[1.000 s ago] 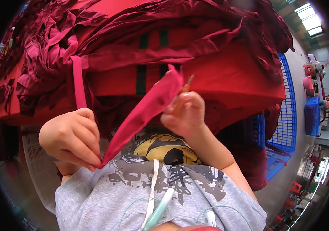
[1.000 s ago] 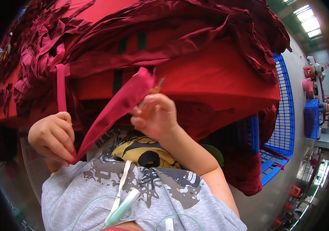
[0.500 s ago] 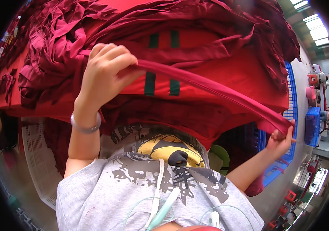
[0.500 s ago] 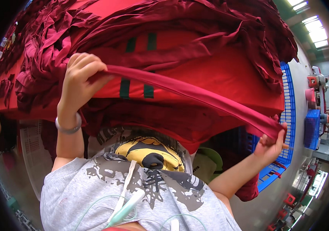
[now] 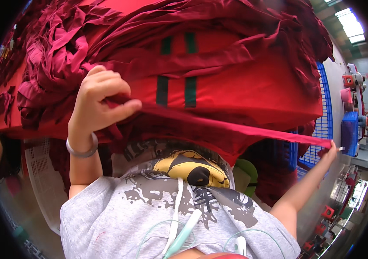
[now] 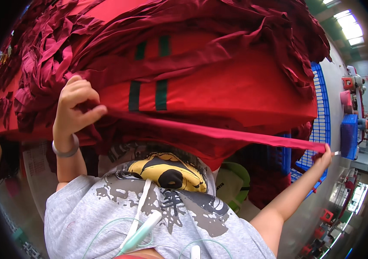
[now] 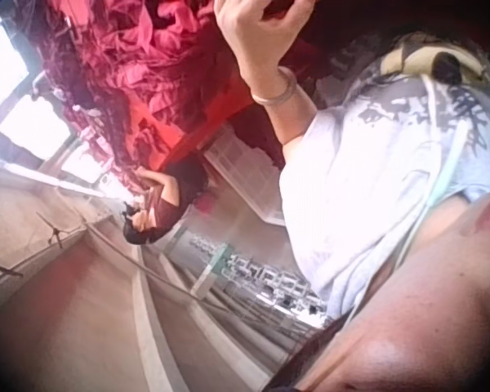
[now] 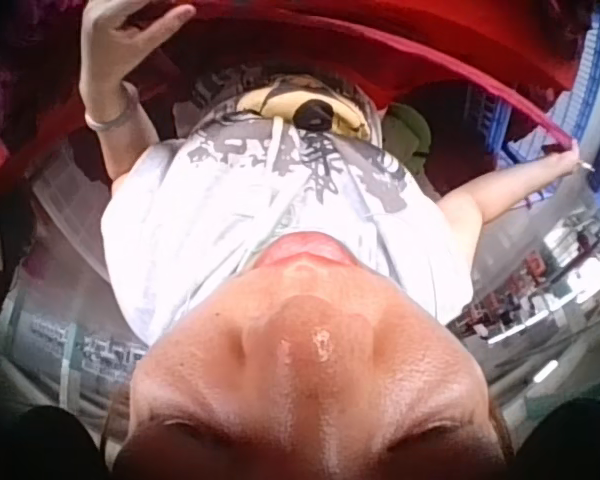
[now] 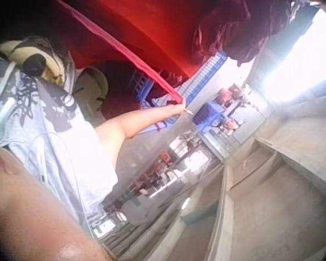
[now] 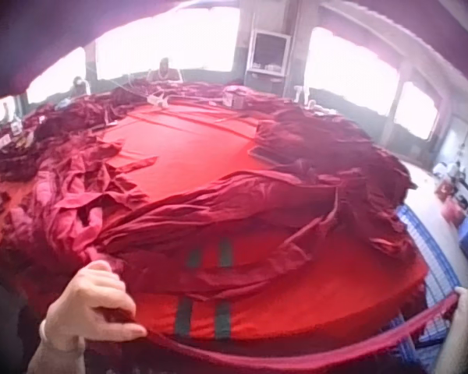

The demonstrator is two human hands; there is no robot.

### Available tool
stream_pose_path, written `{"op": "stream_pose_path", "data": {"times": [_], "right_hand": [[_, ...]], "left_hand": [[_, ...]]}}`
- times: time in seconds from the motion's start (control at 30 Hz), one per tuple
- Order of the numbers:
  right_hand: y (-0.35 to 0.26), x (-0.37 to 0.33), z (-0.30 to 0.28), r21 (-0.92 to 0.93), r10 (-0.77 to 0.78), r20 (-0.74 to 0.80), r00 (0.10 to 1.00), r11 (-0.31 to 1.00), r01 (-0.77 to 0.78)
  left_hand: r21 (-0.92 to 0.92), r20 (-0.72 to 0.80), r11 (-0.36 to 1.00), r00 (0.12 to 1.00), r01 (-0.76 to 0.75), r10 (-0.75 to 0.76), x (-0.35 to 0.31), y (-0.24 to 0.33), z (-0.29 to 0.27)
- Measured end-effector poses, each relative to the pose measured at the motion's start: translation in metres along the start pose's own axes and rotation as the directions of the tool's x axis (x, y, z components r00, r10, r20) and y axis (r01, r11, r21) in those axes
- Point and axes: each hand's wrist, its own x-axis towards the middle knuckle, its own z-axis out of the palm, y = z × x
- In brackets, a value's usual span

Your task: The person uses a small cutting tool to trim the edges of a large piece of red fabric laid out on a table. They repeatedly lift sections of the fabric to access the edges and make precise cuts along the seams.

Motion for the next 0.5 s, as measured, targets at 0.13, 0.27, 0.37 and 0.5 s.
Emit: {"op": "stream_pose_path", "data": {"times": [0.13,0.27,0.37,0.5], "right_hand": [[-0.002,0.013,0.138,-0.155,0.063,0.105,0.992,0.987,-0.046],[0.0,0.063,0.159,-0.035,0.066,0.218,0.974,0.998,-0.06],[0.0,0.064,0.181,-0.193,0.196,0.271,0.942,0.97,-0.147],[-0.022,0.026,0.196,-0.189,0.23,0.38,0.896,0.967,-0.168]], "left_hand": [[0.079,0.12,0.989,0.984,0.122,-0.131,-0.013,0.023,-0.01],[0.001,0.195,0.766,0.751,0.643,-0.631,-0.025,-0.006,-0.006],[0.215,0.113,0.693,0.687,0.688,-0.718,-0.018,0.001,-0.002],[0.431,-0.087,0.668,0.765,0.606,-0.638,-0.014,0.014,0.009]]}}
